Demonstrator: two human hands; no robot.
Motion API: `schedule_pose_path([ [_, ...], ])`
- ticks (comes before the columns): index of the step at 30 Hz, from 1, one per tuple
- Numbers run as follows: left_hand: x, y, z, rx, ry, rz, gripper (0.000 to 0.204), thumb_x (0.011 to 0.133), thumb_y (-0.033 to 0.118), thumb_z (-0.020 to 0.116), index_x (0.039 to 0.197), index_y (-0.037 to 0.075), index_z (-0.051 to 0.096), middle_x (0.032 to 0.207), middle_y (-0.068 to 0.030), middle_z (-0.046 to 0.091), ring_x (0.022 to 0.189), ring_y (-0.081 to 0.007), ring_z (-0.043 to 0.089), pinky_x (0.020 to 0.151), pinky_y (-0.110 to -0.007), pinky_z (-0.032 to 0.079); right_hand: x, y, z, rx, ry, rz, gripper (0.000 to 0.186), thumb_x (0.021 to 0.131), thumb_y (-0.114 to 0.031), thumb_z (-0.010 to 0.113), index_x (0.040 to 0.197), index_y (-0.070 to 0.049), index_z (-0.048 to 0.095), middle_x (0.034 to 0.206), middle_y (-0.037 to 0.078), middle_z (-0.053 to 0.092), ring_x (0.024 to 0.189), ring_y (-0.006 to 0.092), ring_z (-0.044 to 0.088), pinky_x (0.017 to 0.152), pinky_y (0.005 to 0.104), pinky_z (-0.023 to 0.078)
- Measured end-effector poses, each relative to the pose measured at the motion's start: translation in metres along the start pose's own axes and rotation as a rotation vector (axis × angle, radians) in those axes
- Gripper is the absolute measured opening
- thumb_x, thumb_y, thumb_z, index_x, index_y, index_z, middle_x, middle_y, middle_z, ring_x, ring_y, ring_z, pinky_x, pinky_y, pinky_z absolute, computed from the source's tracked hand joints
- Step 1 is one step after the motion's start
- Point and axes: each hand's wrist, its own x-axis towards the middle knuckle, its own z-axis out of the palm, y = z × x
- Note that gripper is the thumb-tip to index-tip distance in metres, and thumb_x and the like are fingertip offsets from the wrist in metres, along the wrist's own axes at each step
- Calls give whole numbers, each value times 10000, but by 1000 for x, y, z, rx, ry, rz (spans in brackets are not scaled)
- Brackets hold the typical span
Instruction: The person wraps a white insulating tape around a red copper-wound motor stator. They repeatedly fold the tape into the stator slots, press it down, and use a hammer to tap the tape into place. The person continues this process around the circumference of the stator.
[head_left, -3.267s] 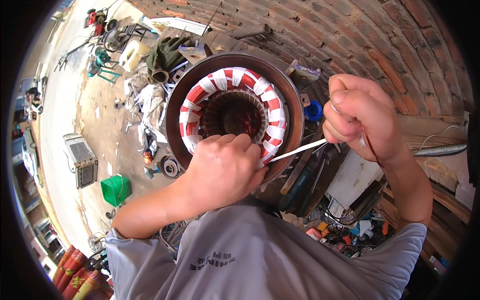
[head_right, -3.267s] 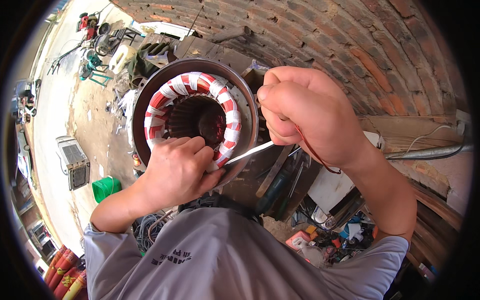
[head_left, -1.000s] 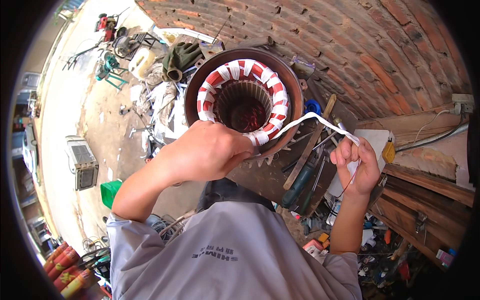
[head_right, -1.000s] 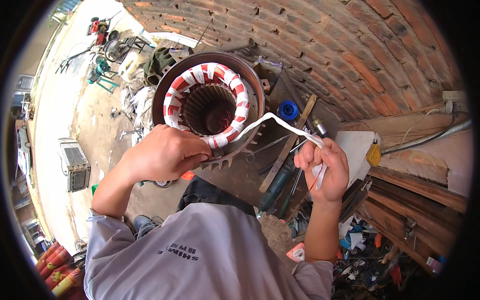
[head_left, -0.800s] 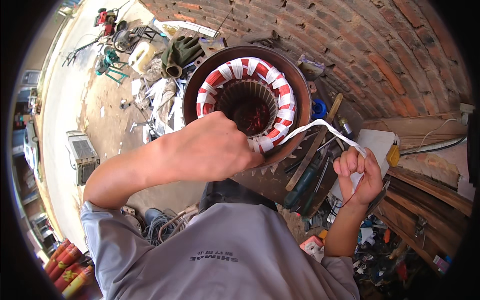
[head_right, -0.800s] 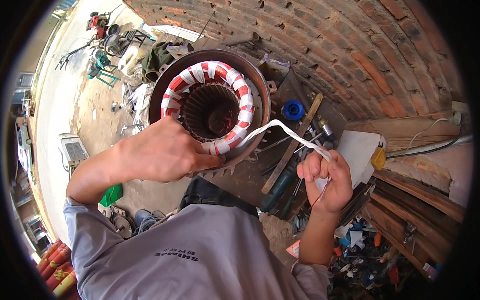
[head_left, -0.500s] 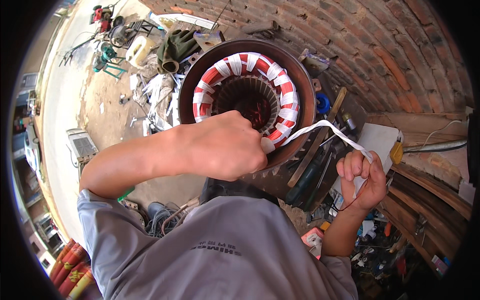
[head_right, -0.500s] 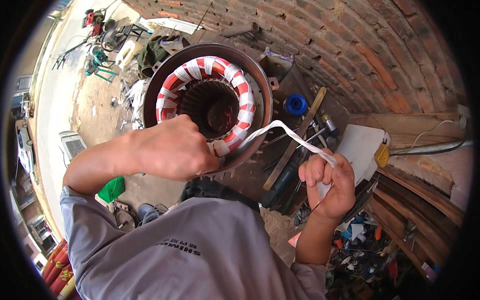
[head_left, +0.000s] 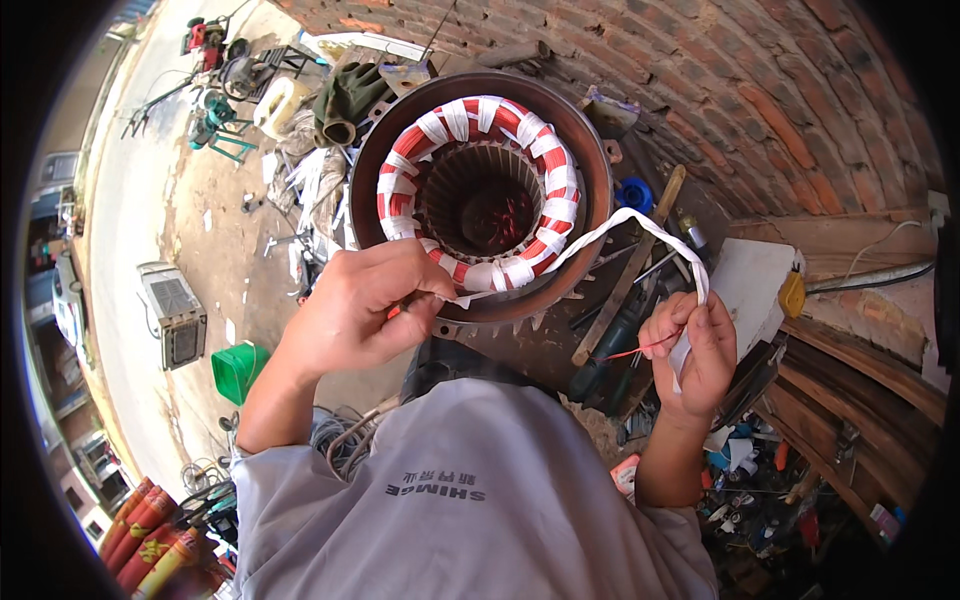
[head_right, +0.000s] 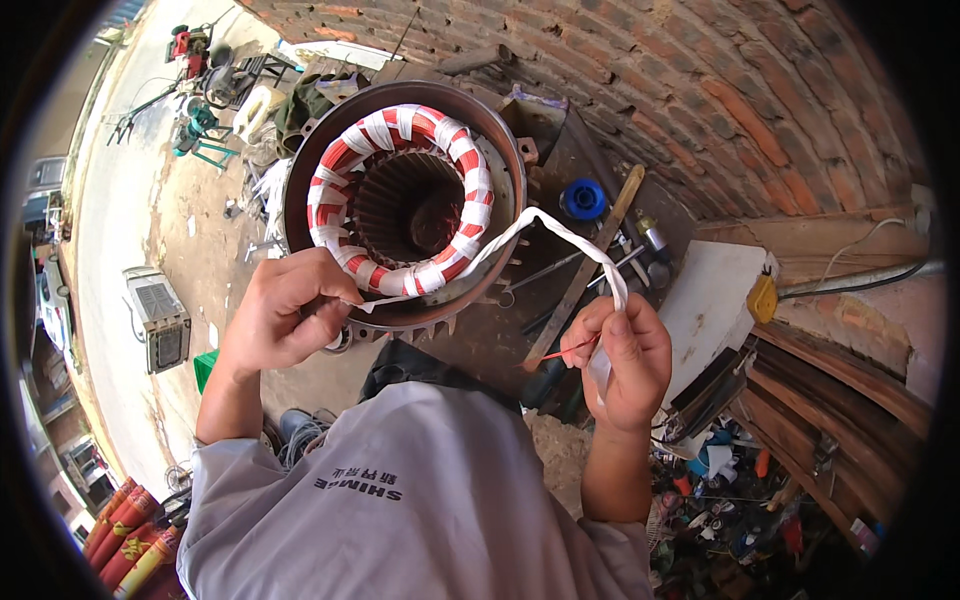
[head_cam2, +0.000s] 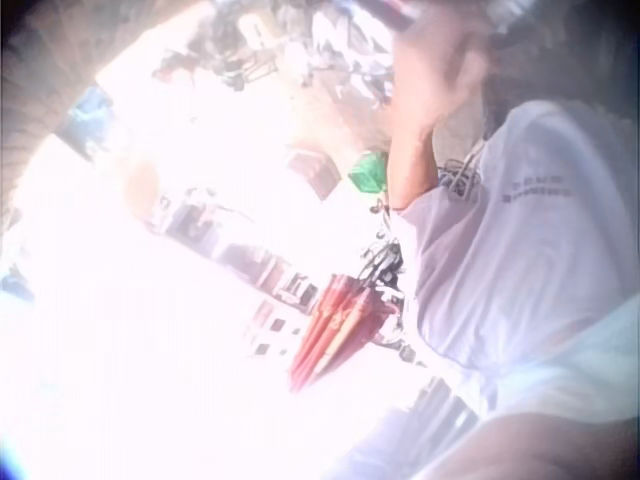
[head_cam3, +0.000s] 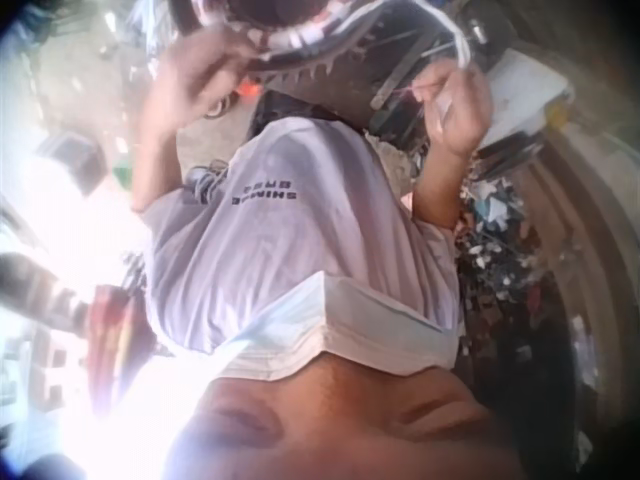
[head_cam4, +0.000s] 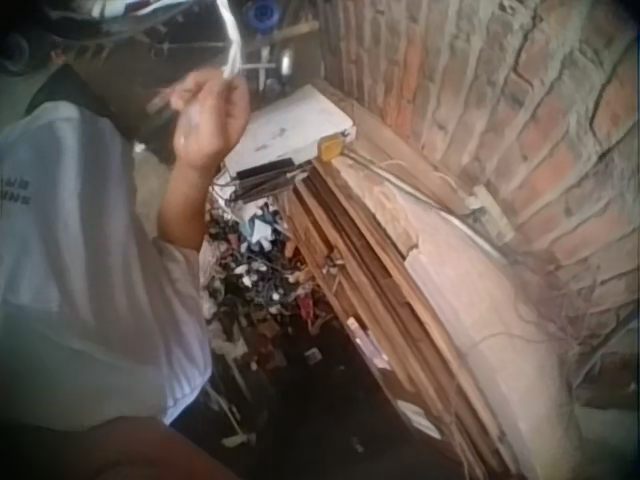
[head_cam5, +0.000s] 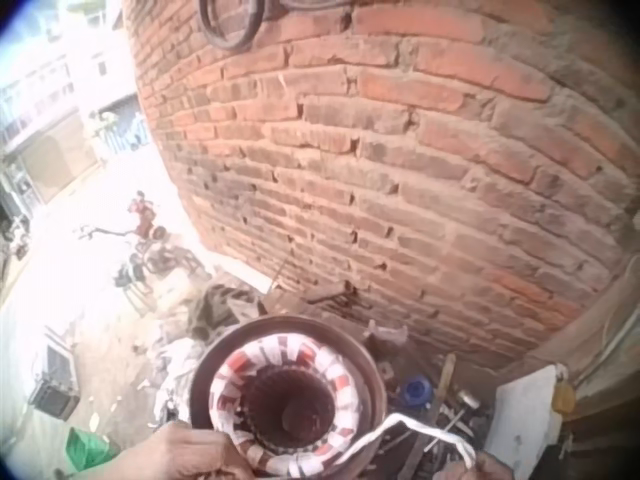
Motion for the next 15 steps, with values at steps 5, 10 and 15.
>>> schedule_pose_path([
  [5, -3, 14, 38, -116, 49, 161, 57, 966, -7, 609, 1005, 30, 629, 1108, -153, 762, 915, -307, 742, 785, -381, 591, -4, 3, 2, -36, -38, 38, 253, 1055, -181, 589, 1049, 67, 634, 895, 164, 673, 710, 170, 582, 664, 297, 481],
  [10, -1, 17, 48, -191, 117, -8, 39, 991, 1, 591, 1009, 9, 625, 975, -143, 709, 869, -341, 705, 790, -417, 568, -2, -3, 14, -67, -66, 61, 224, 1053, -156, 596, 1063, 62, 644, 921, 157, 690, 726, 155, 596, 677, 282, 482],
  [15, -12, 14, 54, -36, 207, 48, 35, 963, -11, 628, 992, 9, 627, 909, -127, 672, 844, -341, 665, 746, -416, 541, 16, -8, 29, -91, -58, 109, 213, 1065, -161, 601, 1077, 41, 669, 930, 113, 713, 730, 107, 604, 674, 240, 484],
])
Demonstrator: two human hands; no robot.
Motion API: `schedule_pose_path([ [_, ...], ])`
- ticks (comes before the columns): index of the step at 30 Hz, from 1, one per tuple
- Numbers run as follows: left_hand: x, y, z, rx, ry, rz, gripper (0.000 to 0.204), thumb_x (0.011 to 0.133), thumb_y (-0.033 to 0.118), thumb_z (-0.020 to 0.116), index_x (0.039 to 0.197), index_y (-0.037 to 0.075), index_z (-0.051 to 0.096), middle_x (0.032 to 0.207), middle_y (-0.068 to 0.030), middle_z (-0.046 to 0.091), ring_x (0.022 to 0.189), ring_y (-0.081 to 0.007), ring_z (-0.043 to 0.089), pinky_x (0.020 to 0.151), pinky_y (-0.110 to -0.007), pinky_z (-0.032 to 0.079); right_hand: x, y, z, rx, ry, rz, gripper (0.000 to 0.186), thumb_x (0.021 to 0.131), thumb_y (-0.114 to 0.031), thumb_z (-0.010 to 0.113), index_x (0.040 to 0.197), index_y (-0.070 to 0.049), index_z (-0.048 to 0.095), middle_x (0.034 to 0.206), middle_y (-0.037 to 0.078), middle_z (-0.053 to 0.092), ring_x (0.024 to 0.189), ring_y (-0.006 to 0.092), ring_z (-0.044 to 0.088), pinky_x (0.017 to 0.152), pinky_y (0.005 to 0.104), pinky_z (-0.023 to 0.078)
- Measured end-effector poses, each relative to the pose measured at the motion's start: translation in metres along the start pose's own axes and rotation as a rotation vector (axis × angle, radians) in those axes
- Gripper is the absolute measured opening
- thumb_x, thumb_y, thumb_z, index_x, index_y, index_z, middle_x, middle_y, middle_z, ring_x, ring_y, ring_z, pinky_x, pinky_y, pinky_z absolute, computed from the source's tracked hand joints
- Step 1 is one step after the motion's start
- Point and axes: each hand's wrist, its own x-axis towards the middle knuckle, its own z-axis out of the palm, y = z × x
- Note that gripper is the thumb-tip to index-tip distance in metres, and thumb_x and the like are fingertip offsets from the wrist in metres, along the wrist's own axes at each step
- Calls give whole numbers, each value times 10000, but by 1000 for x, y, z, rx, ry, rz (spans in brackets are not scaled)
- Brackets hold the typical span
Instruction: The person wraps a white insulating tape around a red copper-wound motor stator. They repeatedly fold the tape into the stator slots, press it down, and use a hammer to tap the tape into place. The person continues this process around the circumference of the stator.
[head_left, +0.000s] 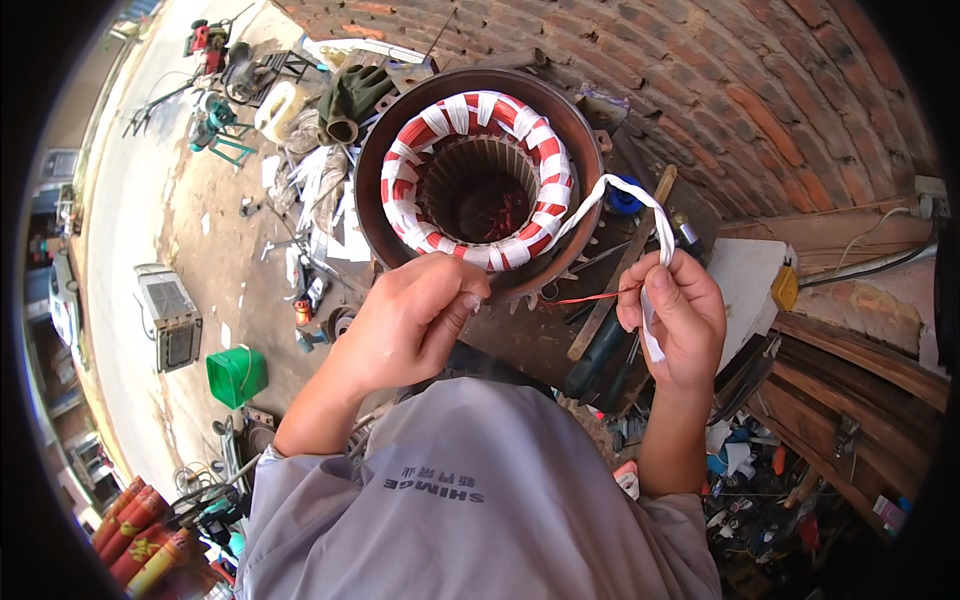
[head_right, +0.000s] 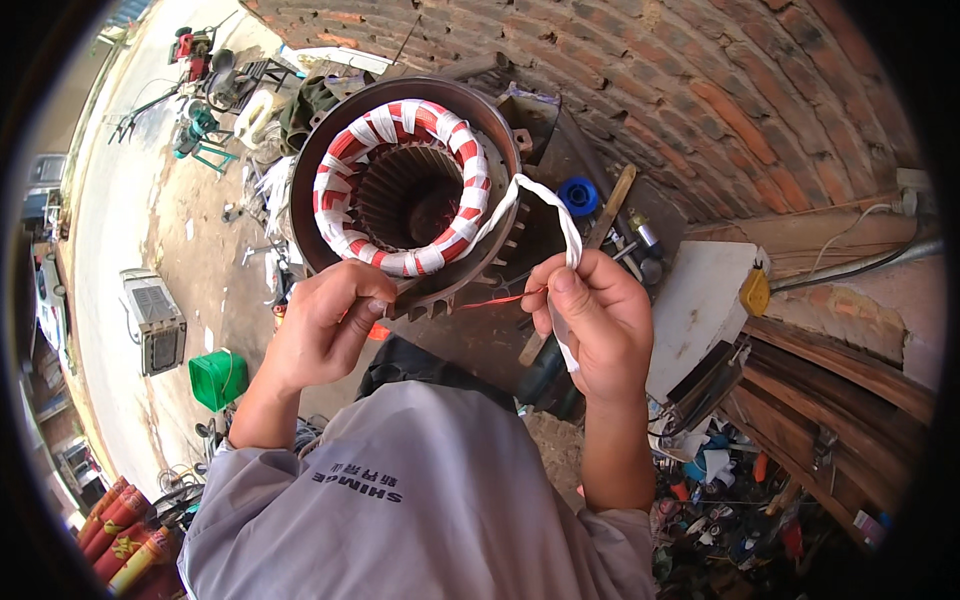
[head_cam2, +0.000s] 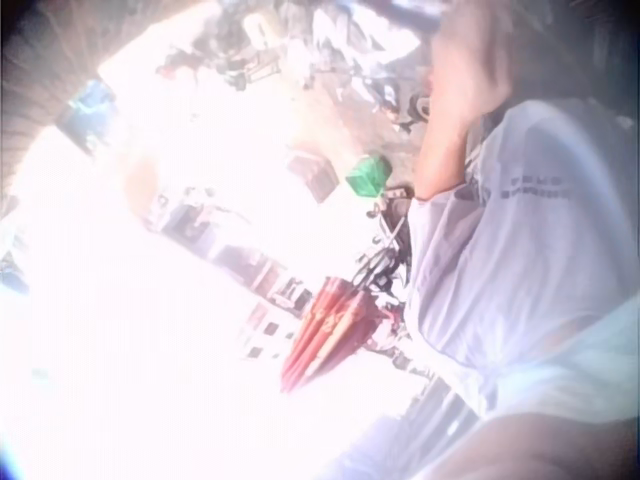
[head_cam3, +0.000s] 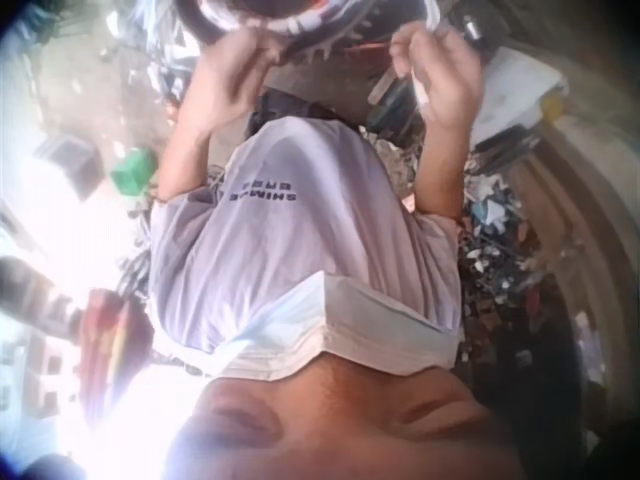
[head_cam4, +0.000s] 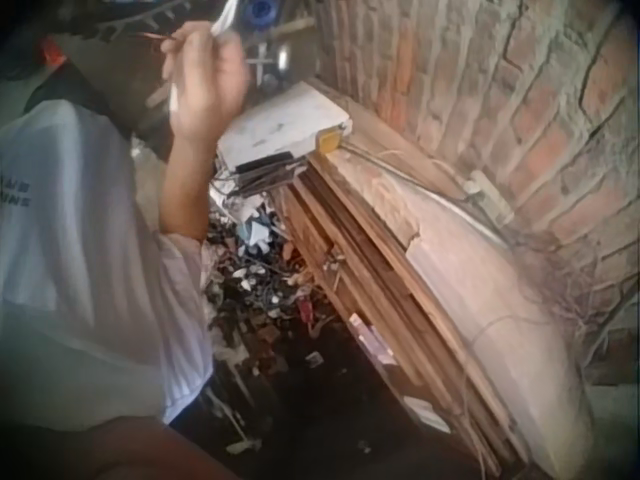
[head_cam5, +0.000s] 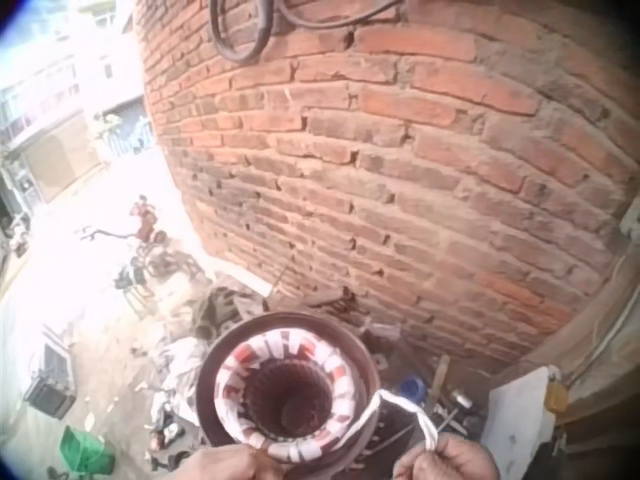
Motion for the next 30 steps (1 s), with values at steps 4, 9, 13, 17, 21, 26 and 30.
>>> schedule_pose_path([
  [4, -4, -5, -6, 197, 63, 69, 64, 958, -14, 635, 992, 40, 636, 912, -73, 726, 873, -269, 641, 821, -378, 512, 20, 0, 7, -132, -20, 101, 210, 1054, -180, 629, 1061, 22, 689, 875, 102, 722, 692, 102, 593, 655, 237, 482],
  [9, -14, -17, 1, 124, 141, 114, 78, 952, 10, 649, 989, 75, 624, 932, -33, 758, 862, -231, 605, 904, -412, 419, 27, -17, 12, -190, -67, 161, 208, 1045, -149, 629, 1039, 55, 668, 863, 140, 715, 666, 100, 584, 619, 229, 473],
  [13, -18, -21, 2, 42, 114, 90, 174, 825, -12, 689, 976, 75, 681, 1004, -5, 753, 909, -208, 608, 960, -426, 384, 17, -37, 8, -152, -37, 112, 300, 1025, -213, 677, 985, 83, 642, 832, 182, 702, 623, 103, 582, 578, 228, 467],
  [17, -25, -25, 5, 25, 101, 114, 321, 668, -15, 663, 974, 81, 684, 1024, -40, 764, 888, -203, 629, 1016, -418, 358, 22, -37, 19, -282, 35, 263, 308, 1010, -221, 701, 919, 68, 647, 777, 185, 690, 579, 105, 565, 521, 230, 443],
  [21, -27, -27, 6, 23, 74, 141, 222, 808, 32, 657, 1009, 123, 634, 995, -15, 790, 896, -174, 625, 1055, -433, 303, 24, -45, 23, -226, 106, 198, 317, 972, -222, 749, 916, 75, 654, 788, 195, 713, 553, 132, 588, 495, 235, 430],
  [26, -25, -28, 3, 26, 60, 169, 186, 835, 51, 640, 999, 138, 638, 981, -8, 792, 864, -159, 642, 1041, -417, 303, 33, -38, 37, -495, 47, 233, 305, 1002, -193, 703, 911, 92, 645, 777, 214, 674, 569, 149, 589, 523, 253, 465],
  [30, -22, -30, 1, 38, 55, 189, 169, 843, 66, 652, 997, 135, 639, 980, -7, 791, 868, -156, 642, 1040, -418, 303, 43, -37, 54, -644, 121, 377, 280, 952, -173, 761, 874, 89, 698, 811, 172, 725, 597, 146, 629, 583, 246, 499],
])
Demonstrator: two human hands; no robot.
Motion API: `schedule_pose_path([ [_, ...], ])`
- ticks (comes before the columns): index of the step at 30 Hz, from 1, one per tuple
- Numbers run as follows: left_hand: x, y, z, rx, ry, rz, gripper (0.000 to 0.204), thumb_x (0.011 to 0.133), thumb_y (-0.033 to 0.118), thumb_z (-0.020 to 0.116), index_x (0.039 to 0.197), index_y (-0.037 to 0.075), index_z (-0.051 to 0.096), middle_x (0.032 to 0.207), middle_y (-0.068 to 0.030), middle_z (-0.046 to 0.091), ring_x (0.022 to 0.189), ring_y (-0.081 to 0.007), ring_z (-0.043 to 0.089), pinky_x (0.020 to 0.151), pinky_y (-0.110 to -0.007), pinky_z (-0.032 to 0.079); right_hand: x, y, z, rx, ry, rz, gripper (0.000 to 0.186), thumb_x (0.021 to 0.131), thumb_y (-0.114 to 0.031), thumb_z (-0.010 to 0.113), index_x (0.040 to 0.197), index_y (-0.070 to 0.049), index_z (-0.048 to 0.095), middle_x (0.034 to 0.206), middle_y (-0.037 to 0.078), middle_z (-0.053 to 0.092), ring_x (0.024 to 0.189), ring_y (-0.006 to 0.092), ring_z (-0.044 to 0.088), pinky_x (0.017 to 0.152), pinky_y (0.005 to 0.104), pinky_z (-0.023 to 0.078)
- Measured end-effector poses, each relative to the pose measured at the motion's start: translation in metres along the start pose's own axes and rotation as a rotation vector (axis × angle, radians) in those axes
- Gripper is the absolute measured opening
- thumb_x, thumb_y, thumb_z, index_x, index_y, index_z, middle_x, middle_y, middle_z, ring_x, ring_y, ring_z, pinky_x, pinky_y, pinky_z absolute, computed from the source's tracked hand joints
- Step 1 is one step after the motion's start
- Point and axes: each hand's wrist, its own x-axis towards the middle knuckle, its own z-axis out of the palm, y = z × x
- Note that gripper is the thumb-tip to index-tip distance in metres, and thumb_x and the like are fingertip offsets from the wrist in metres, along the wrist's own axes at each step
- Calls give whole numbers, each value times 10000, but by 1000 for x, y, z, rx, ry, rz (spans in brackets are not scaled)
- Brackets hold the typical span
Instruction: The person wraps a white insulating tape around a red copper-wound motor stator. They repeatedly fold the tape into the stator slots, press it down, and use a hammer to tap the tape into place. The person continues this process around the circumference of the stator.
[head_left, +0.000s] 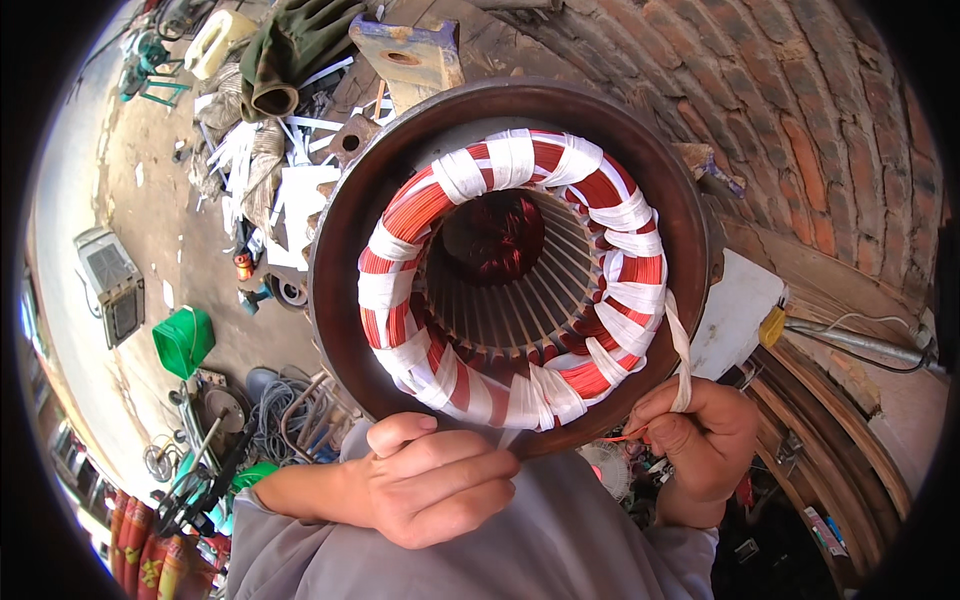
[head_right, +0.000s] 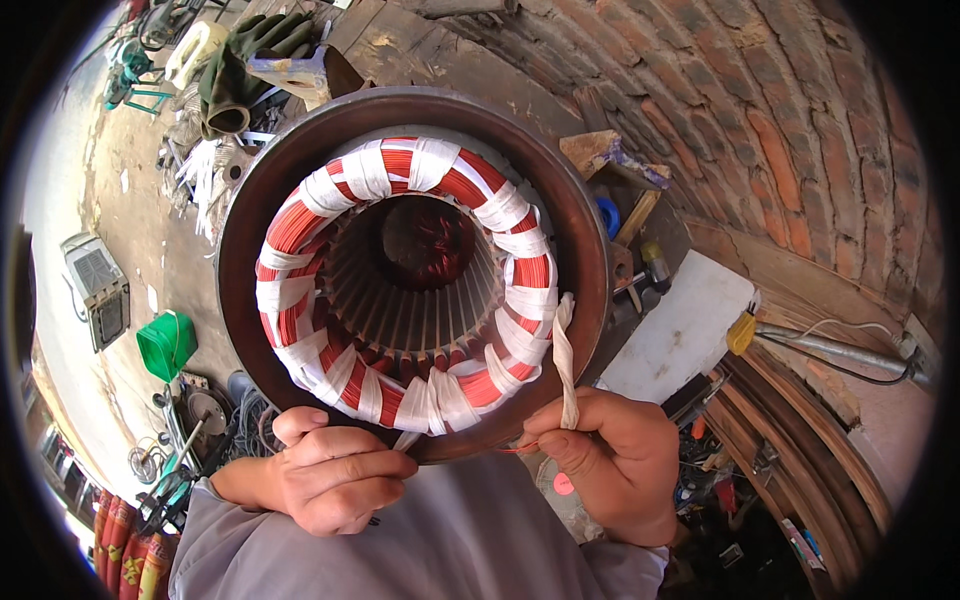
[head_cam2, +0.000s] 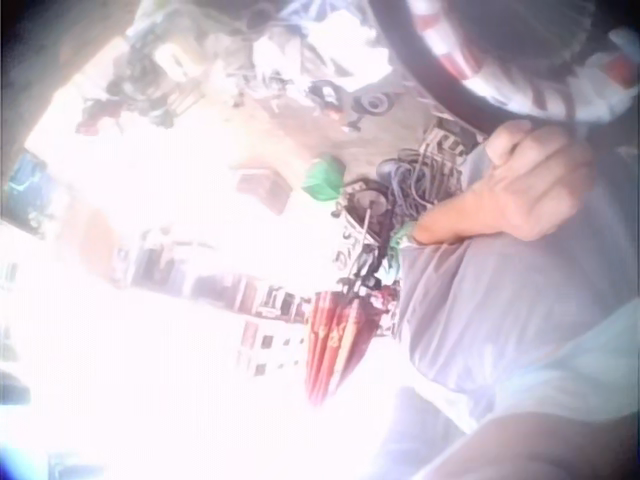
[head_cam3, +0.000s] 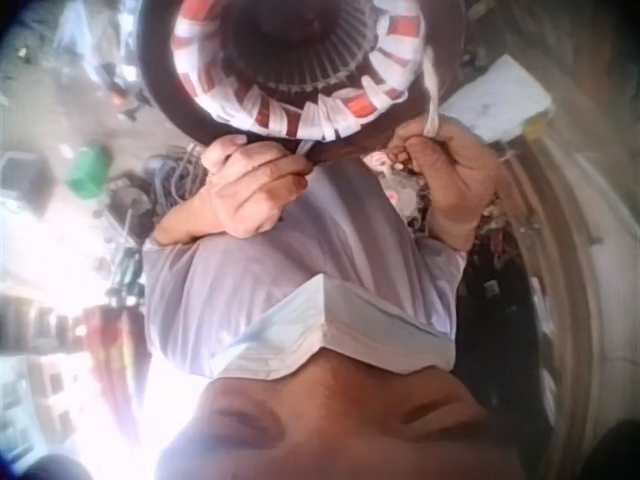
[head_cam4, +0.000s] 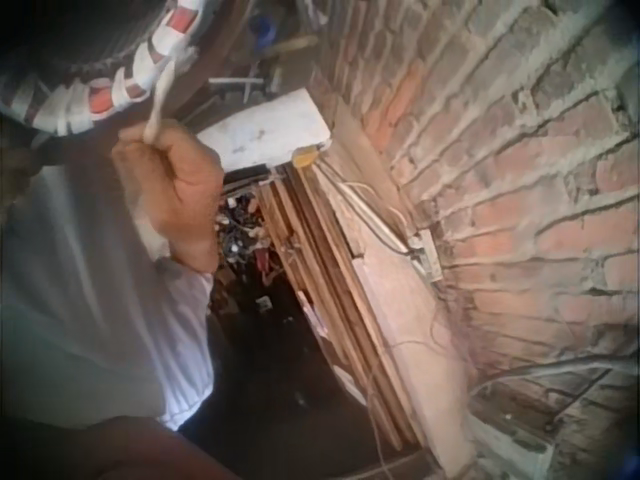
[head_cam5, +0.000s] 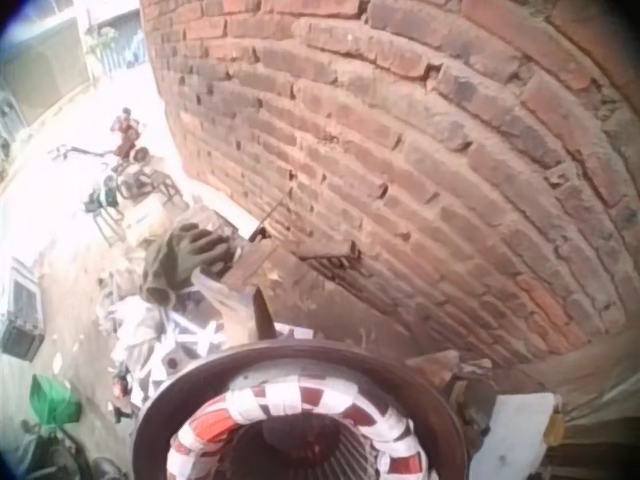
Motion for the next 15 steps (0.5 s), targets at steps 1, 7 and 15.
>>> schedule_pose_path([
  [1, 0, 0, 0, -1, 1, 3, 168, 843, 68, 654, 997, 135, 638, 981, -7, 791, 870, -156, 643, 1040, -418, 303, 2, -1, 1, -52, -44, -29, 249, 949, -151, 755, 889, 86, 705, 819, 168, 730, 618, 154, 648, 600, 257, 514],
  [7, -1, -1, 1, -2, 19, 13, 167, 812, 111, 672, 978, 116, 694, 1050, -60, 754, 941, -177, 673, 998, -397, 341, 5, -3, 5, -302, -175, -164, 86, 930, -10, 718, 974, 63, 735, 878, 159, 750, 745, 202, 737, 689, 301, 580],
  [15, 0, -3, 4, -17, 32, 31, 204, 812, 102, 656, 1013, 77, 679, 1074, -69, 743, 939, -193, 652, 951, -396, 358, -9, 32, 16, -538, -85, -604, 118, 878, 66, 721, 994, 54, 740, 912, 180, 743, 733, 221, 730, 657, 307, 594],
])
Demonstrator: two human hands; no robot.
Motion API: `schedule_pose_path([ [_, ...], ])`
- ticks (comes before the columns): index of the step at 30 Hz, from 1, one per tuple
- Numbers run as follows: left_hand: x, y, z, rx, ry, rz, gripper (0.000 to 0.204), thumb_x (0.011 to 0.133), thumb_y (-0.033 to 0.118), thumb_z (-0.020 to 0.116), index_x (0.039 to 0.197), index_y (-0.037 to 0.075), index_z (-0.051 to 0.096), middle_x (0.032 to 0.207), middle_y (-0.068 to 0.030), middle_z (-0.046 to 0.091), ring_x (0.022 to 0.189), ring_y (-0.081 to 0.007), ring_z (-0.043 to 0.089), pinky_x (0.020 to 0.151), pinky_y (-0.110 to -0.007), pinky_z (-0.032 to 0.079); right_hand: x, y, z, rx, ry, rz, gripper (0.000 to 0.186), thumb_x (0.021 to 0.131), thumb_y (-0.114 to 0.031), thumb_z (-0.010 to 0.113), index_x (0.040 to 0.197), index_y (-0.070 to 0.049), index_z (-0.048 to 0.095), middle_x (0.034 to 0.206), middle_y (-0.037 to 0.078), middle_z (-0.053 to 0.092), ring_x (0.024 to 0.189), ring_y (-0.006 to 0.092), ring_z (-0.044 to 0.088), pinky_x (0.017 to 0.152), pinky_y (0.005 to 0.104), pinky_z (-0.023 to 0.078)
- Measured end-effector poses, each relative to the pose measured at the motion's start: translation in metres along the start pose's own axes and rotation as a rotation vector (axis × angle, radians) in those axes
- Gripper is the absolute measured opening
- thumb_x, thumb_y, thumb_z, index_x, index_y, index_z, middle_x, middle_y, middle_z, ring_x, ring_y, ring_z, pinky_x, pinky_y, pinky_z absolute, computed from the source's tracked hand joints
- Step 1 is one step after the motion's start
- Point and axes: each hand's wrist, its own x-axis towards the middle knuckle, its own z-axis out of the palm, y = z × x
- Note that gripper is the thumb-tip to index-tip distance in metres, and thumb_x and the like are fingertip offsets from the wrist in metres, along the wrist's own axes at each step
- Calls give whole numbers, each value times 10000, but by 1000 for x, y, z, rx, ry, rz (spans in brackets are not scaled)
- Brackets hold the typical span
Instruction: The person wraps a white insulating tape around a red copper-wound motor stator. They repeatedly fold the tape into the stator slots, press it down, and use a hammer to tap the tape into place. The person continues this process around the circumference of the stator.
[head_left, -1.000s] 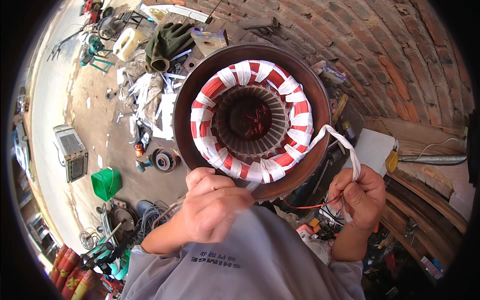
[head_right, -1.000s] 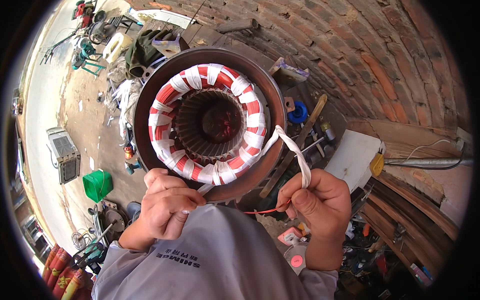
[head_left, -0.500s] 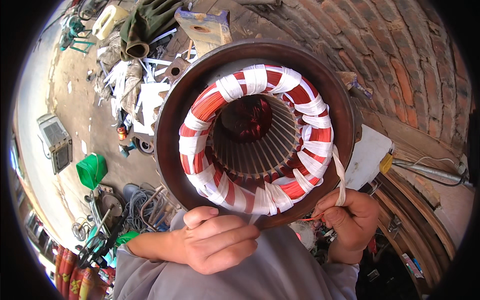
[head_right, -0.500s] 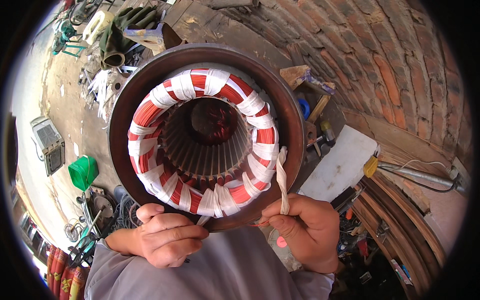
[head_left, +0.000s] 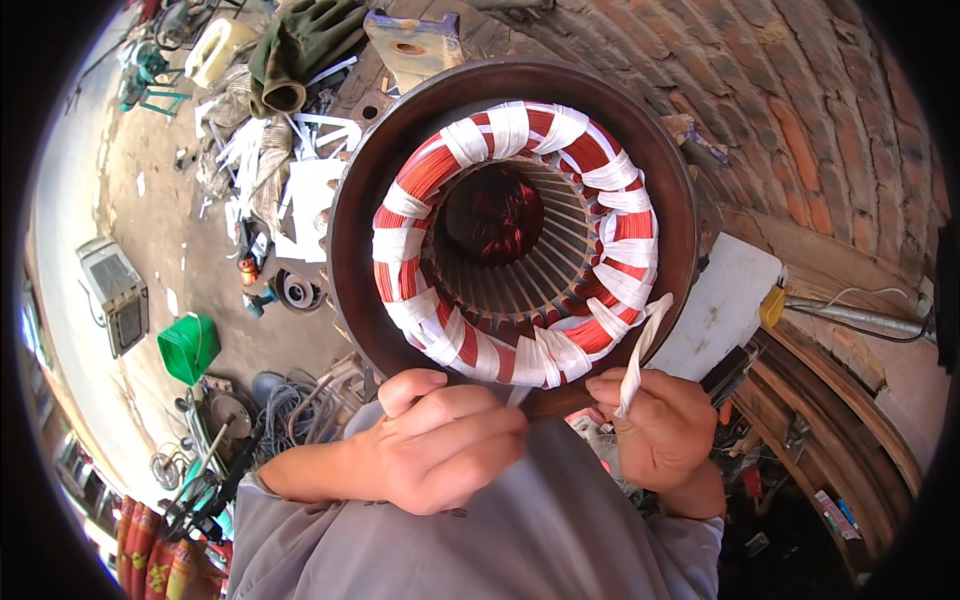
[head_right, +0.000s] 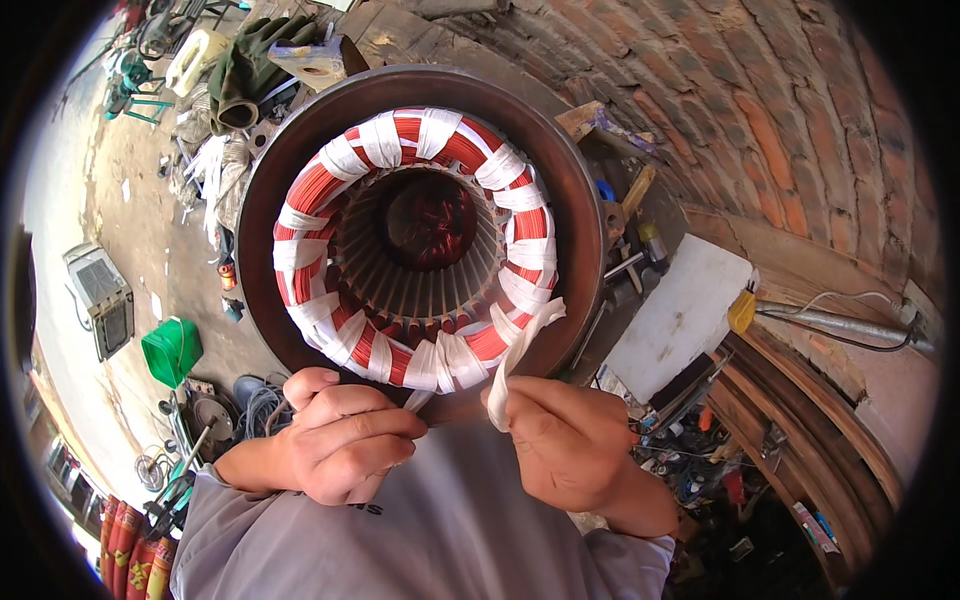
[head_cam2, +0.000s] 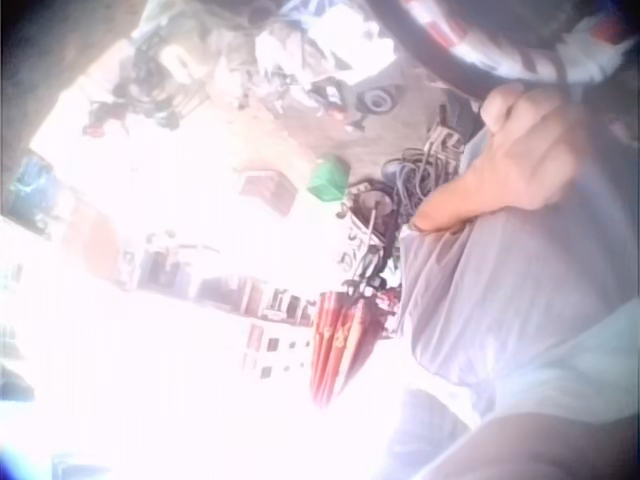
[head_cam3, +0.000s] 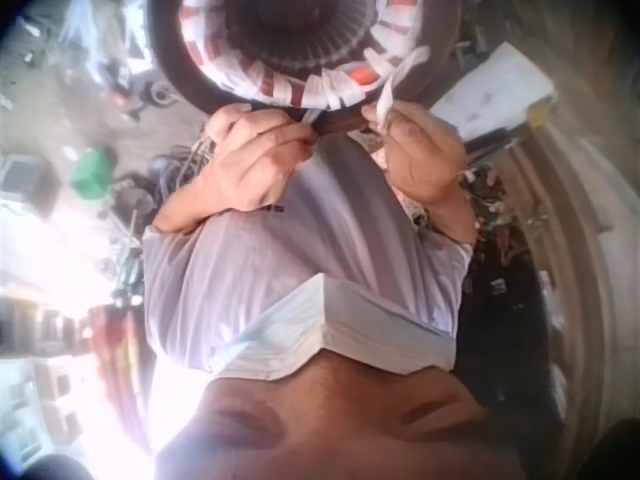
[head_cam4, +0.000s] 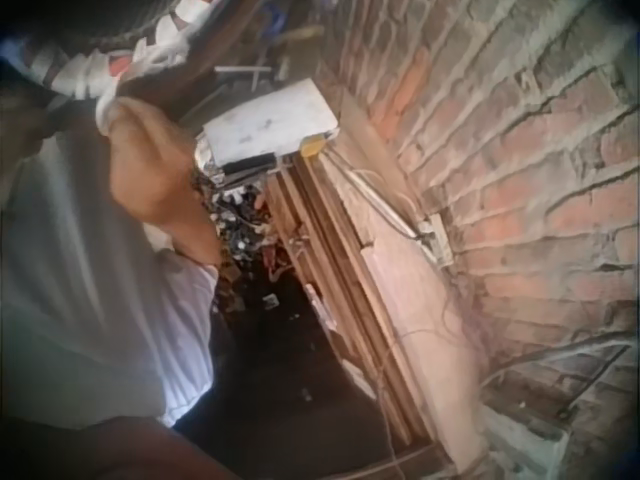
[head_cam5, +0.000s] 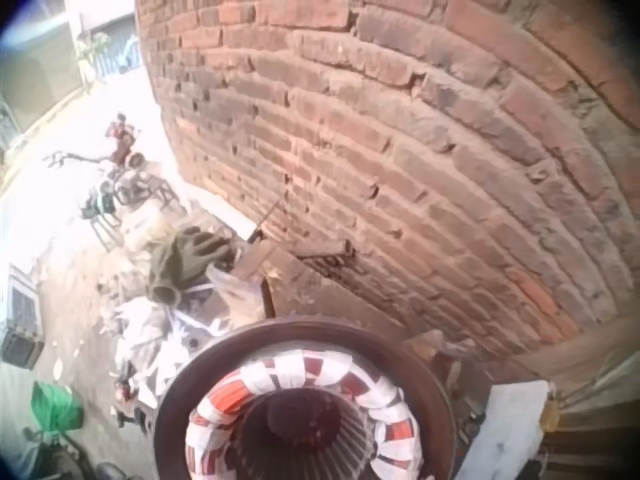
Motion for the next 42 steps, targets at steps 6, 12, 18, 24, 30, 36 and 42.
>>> schedule_pose_path([
  [6, 10, 6, -8, -34, -46, -46, 326, 688, 4, 723, 1011, 21, 686, 1101, -117, 732, 924, -219, 667, 903, -367, 405, -1, -8, 21, -151, 133, -34, 180, 787, 59, 747, 963, 27, 722, 949, 120, 719, 689, 258, 716, 600, 343, 571],
  [12, 73, -4, -48, 27, -122, -80, 322, 734, -81, 647, 1049, -39, 704, 1150, -198, 712, 944, -345, 710, 814, -427, 560, -1, -16, 33, -56, 212, 96, 74, 854, 6, 741, 919, 23, 711, 940, 106, 700, 744, 273, 717, 642, 344, 563],
  [18, 153, -51, -1, 464, -1228, -312, 293, 893, 158, 651, 1141, 31, 739, 1035, -203, 750, 950, -395, 715, 833, -479, 565, -6, -4, 44, 13, 332, 60, 83, 864, 42, 758, 944, 58, 742, 953, 80, 701, 650, 86, 582, 535, 256, 426],
  [24, 147, -67, 2, 181, -1048, -367, 230, 884, 197, 702, 990, 7, 778, 944, -173, 772, 912, -334, 741, 815, -412, 570, -7, -10, 41, 561, 320, 243, 67, 966, -6, 687, 1013, 36, 712, 898, 15, 696, 644, -7, 464, 537, 207, 341],
  [30, 144, -67, 4, 238, -1084, -404, 204, 897, 142, 677, 1015, 3, 768, 966, -179, 767, 949, -352, 733, 844, -421, 564, -7, -6, 16, 857, 356, 242, 117, 1006, -104, 661, 1009, 13, 669, 938, 73, 740, 672, 17, 500, 602, 195, 381],
  [36, 133, -59, -7, 561, -804, -283, 143, 936, 63, 574, 981, -42, 659, 941, -246, 733, 950, -416, 716, 840, -497, 561, -7, -11, 2, 709, 354, 280, 112, 971, -38, 706, 1051, 34, 674, 882, 39, 724, 757, 35, 631, 665, 201, 500],
  [42, 128, -74, -4, 412, -421, -267, 160, 984, 98, 570, 997, -61, 575, 824, -292, 696, 800, -469, 702, 729, -541, 561, -1, -10, 20, 502, 282, 225, 287, 923, 47, 683, 1209, 58, 661, 882, 15, 686, 698, 16, 588, 611, 206, 472],
])
